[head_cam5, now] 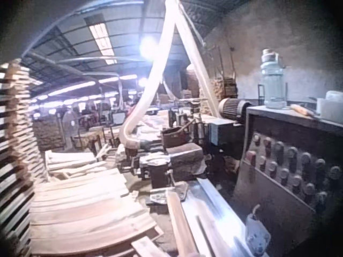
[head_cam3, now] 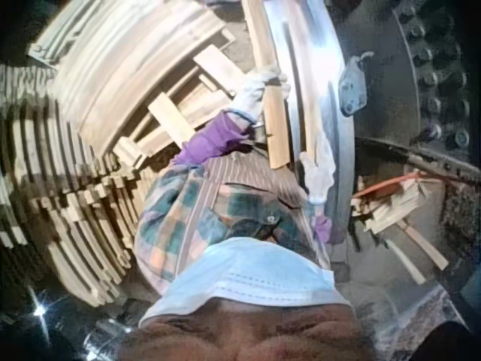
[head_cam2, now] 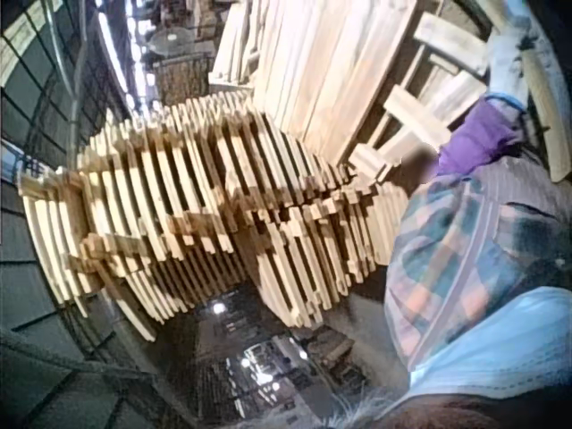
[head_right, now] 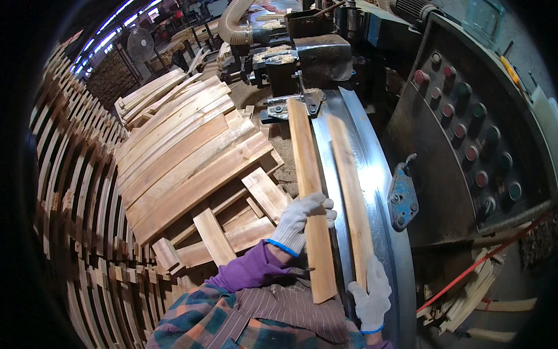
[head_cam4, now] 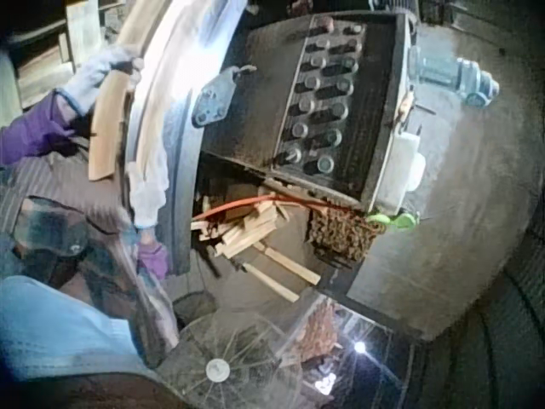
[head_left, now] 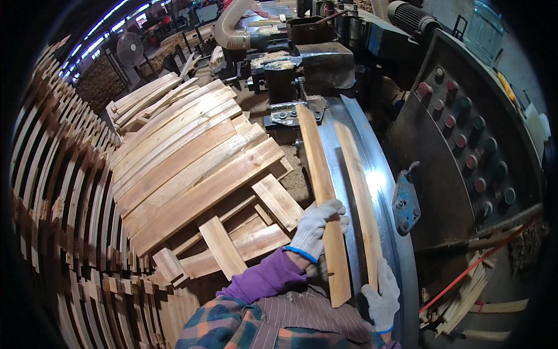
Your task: The person repeatedly picks up wooden planks from a stack and feeds them into a large industrial woodworking machine. They wear gloves and a plaid shirt while handling the wood pieces one by one, moving them from a pile on the left to the machine's conveyor on the right.
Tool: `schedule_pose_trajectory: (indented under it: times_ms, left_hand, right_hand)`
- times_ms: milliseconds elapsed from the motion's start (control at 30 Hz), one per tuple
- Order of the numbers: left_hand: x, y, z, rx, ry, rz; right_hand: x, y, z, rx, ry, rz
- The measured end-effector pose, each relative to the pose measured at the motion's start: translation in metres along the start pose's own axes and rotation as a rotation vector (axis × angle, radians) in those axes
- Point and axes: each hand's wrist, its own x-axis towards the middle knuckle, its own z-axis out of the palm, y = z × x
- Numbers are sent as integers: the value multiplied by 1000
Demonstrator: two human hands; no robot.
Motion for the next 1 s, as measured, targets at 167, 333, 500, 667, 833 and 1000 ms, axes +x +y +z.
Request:
schedule_pose_trajectory:
  times_ms: [167, 333, 500, 667, 833, 1000]
  left_hand:
    - [-39, 34, 16, 424, 292, 110]
    - [-51, 66, 27, 399, 387, 274]
    - [-17, 61, 10, 374, 321, 459]
    - [2, 17, -22, 238, -212, 666]
    - [-37, 13, -23, -127, -309, 325]
    - [-92, 131, -88, -186, 64, 693]
  right_hand:
    - [106, 71, 79, -711, 432, -384]
    - [319, -25, 79, -703, 290, -370]
    - [358, -20, 55, -189, -81, -196]
    - [113, -72, 10, -128, -293, -638]
    - [7, -3, 1, -133, -64, -168]
    - [40, 38, 51, -532, 139, -77]
